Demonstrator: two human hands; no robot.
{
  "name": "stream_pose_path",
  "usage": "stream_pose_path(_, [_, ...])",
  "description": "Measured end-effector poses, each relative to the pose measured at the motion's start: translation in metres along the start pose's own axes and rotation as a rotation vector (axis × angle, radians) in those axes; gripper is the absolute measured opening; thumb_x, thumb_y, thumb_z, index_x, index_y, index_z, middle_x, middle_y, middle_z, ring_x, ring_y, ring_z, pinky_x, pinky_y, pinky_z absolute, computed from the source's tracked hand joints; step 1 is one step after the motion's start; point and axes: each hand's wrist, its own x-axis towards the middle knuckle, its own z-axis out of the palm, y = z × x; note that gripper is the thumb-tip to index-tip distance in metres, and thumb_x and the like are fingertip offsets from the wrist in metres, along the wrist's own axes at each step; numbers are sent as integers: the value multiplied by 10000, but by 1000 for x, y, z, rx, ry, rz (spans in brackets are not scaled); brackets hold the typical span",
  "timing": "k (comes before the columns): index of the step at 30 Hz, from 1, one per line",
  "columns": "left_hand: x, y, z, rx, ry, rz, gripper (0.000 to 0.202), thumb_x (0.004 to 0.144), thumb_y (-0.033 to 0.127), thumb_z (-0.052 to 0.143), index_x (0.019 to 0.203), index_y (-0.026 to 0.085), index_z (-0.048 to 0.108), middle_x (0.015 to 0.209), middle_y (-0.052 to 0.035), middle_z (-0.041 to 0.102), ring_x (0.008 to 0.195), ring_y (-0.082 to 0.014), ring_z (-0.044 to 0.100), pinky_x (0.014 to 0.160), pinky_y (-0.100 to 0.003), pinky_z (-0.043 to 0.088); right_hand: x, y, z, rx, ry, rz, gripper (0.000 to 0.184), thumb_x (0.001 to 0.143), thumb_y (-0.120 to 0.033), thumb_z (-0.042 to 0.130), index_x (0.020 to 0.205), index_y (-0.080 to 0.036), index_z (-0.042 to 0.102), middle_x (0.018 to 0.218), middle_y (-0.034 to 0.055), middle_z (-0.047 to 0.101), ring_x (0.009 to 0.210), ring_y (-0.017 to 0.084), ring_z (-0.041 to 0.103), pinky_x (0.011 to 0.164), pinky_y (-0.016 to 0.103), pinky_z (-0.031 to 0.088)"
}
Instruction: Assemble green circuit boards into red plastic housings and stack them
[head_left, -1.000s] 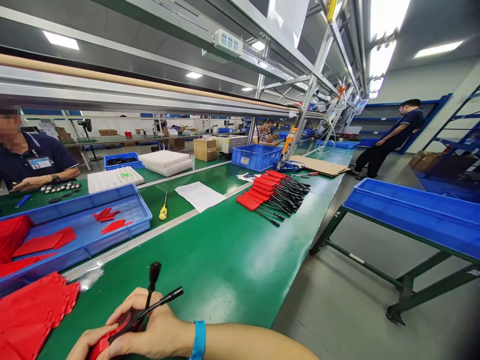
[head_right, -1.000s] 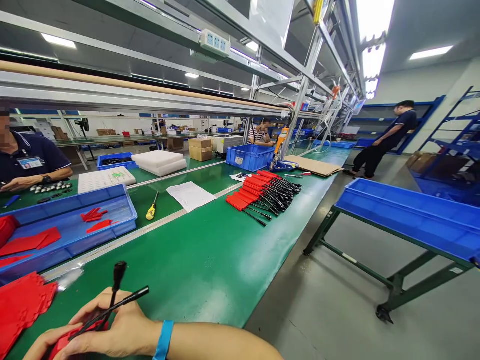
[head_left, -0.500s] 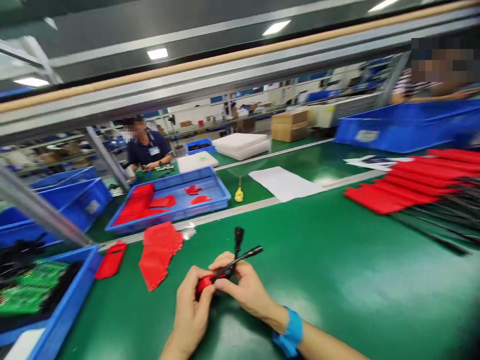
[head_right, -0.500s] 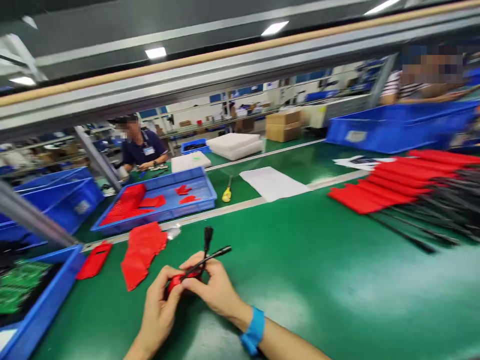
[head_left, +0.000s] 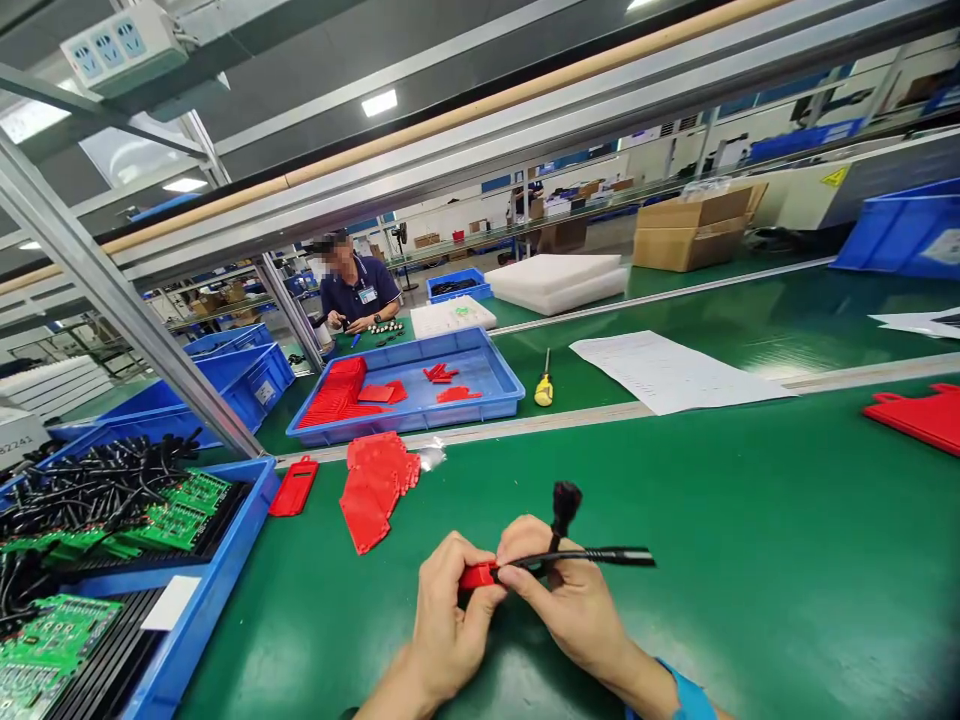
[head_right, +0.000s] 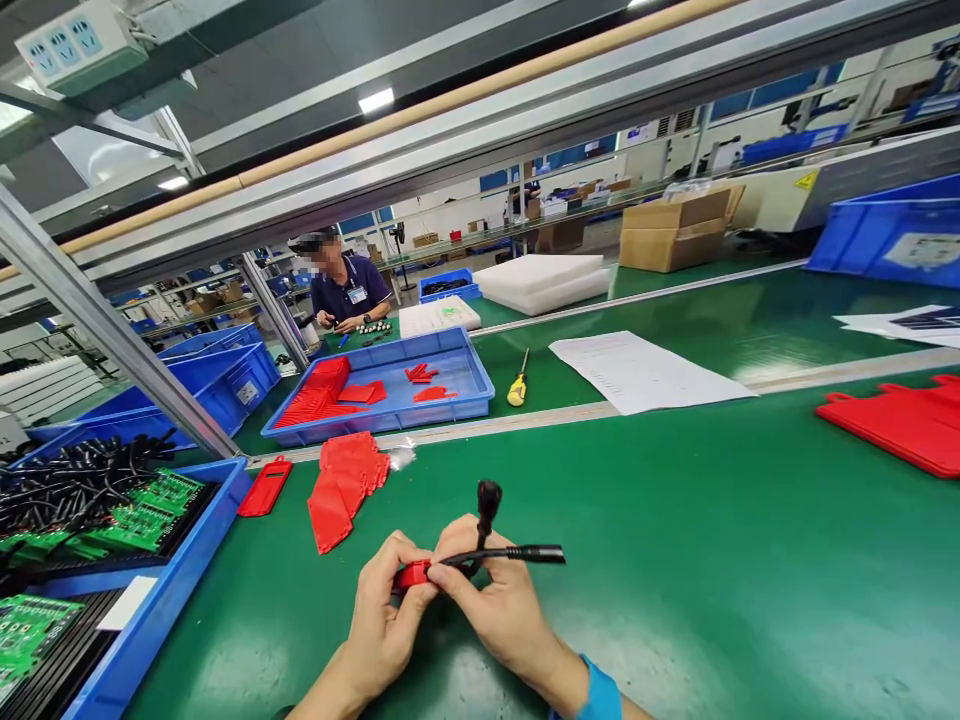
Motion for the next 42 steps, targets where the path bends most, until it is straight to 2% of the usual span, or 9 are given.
stream_pose_path(4, [-2,-2,-1,22,15,15,173,888,314,471,879,163,556,728,-30,512,660,-145,453,612,-277,331,6,-6,2,75,-23,128,218,857,-370,609,728,-194,616,718,16,575,696,166,550,643,271,440])
stream_pose_path(8, [-1,-6,-4,-37,25,-16,181,892,333,467,879,168,542,752,-36,515,683,-152,453,624,-278,349,9,-7,-5,88,-118,129,248,805,-458,660,839,-213,679,809,35,608,793,195,573,715,297,458])
stream_pose_path(11, [0,-8,-6,-32,-21,34,158,892,315,477,920,174,542,786,-38,527,715,-155,468,649,-280,361,6,-6,-8,36,-131,61,167,840,-387,644,925,-253,697,875,37,622,846,200,578,755,316,454])
stream_pose_path(18, [0,-8,0,-15,-52,57,124,885,250,505,986,192,545,842,-36,579,740,-148,496,666,-272,389,-3,-7,-3,-160,5,-98,86,853,-203,602,839,-259,665,761,11,584,733,181,531,656,305,438])
stream_pose_path(26, [-2,-2,6,36,41,114,126,876,243,493,952,165,556,769,-54,554,697,-161,485,619,-289,380,-8,-5,9,-72,71,65,173,892,-273,543,734,-209,574,753,23,520,741,182,508,671,299,431])
stream_pose_path(28, [-3,-3,4,9,58,107,108,872,258,499,916,172,546,726,-31,503,663,-148,458,598,-276,358,-4,-8,6,7,18,111,206,877,-359,576,740,-207,588,766,24,536,745,180,525,682,292,441])
stream_pose_path(32, [-4,-7,-7,-106,128,62,146,891,324,462,882,183,501,719,-21,457,678,-151,430,618,-277,346,7,-13,-7,29,-160,171,366,751,-513,692,939,-202,649,902,57,616,849,219,576,764,318,466])
stream_pose_path(36, [-4,-9,-14,-170,131,59,164,894,357,456,871,197,485,720,-16,465,694,-153,423,640,-275,344,6,-14,-13,-119,-203,103,224,807,-425,659,850,-205,667,766,26,619,718,186,578,658,279,461])
stream_pose_path(42, [-2,-6,-10,-165,87,-18,208,902,387,425,847,190,461,713,-11,443,679,-149,406,635,-271,340,-5,-9,-9,-287,-98,-28,104,832,-293,637,784,-207,604,707,6,629,639,162,578,622,261,432])
